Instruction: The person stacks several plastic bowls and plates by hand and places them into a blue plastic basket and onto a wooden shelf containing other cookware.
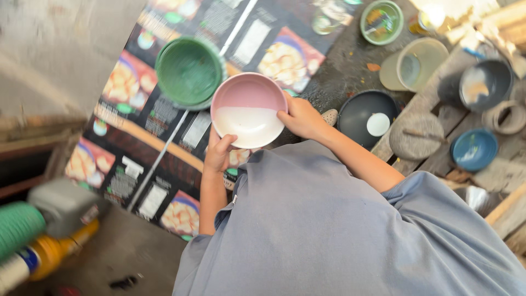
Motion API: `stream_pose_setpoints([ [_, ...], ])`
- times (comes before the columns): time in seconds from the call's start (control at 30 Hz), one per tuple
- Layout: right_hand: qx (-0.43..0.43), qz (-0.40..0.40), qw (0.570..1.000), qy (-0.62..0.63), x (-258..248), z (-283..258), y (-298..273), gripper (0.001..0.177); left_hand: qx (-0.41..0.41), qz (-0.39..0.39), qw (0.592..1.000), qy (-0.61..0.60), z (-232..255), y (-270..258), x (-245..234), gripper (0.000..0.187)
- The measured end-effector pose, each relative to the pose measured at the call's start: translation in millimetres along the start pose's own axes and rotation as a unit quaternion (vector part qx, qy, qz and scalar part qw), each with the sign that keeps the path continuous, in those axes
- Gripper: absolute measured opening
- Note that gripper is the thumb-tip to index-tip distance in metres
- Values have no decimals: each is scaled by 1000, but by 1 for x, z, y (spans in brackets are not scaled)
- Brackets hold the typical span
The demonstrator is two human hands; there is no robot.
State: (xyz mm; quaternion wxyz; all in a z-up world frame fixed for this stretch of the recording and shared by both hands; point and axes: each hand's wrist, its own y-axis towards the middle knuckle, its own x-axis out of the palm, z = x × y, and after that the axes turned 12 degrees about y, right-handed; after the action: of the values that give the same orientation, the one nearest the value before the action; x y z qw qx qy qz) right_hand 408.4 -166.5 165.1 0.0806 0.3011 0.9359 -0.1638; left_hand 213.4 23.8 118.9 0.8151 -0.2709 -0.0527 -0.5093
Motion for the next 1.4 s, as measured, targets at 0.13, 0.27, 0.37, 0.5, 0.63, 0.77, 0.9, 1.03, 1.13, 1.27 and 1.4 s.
stream_pose_setpoints([
  [0.13, 50, 74, 995, -39, -71, 3, -31, 47, -61, -52, 995, 57, 6, 45, 69, 73],
  [0.27, 60, 147, 985, -70, -144, 15, -70, 43, -76, -126, 988, 40, -5, 85, 152, 78],
  [0.37, 68, 216, 973, -46, -202, 20, -101, 46, -87, -181, 977, 71, -8, 109, 220, 79],
  [0.5, 99, 289, 951, -42, -265, 31, -148, 39, -107, -247, 955, 122, -6, 130, 312, 82],
  [0.63, 147, 345, 927, -10, -315, 50, -193, 36, -153, -308, 930, 131, -9, 148, 397, 85],
  [0.77, 140, 394, 908, -13, -358, 72, -239, 36, -187, -347, 903, 167, -35, 162, 462, 84],
  [0.9, 167, 437, 884, 19, -393, 86, -278, 35, -201, -393, 881, 169, -66, 173, 508, 81],
  [1.03, 178, 492, 849, 67, -404, 102, -311, 36, -239, -428, 852, 187, -82, 183, 557, 78],
  [1.13, 106, 542, 831, 65, -407, 115, -328, 36, -281, -456, 819, 207, -84, 188, 602, 89],
  [1.27, 112, 614, 774, 105, -408, 131, -344, 31, -199, -557, 766, 252, -100, 204, 652, 94],
  [1.4, 132, 641, 673, 346, -402, 134, -378, 48, -56, -655, 692, 297, -117, 216, 703, 98],
])
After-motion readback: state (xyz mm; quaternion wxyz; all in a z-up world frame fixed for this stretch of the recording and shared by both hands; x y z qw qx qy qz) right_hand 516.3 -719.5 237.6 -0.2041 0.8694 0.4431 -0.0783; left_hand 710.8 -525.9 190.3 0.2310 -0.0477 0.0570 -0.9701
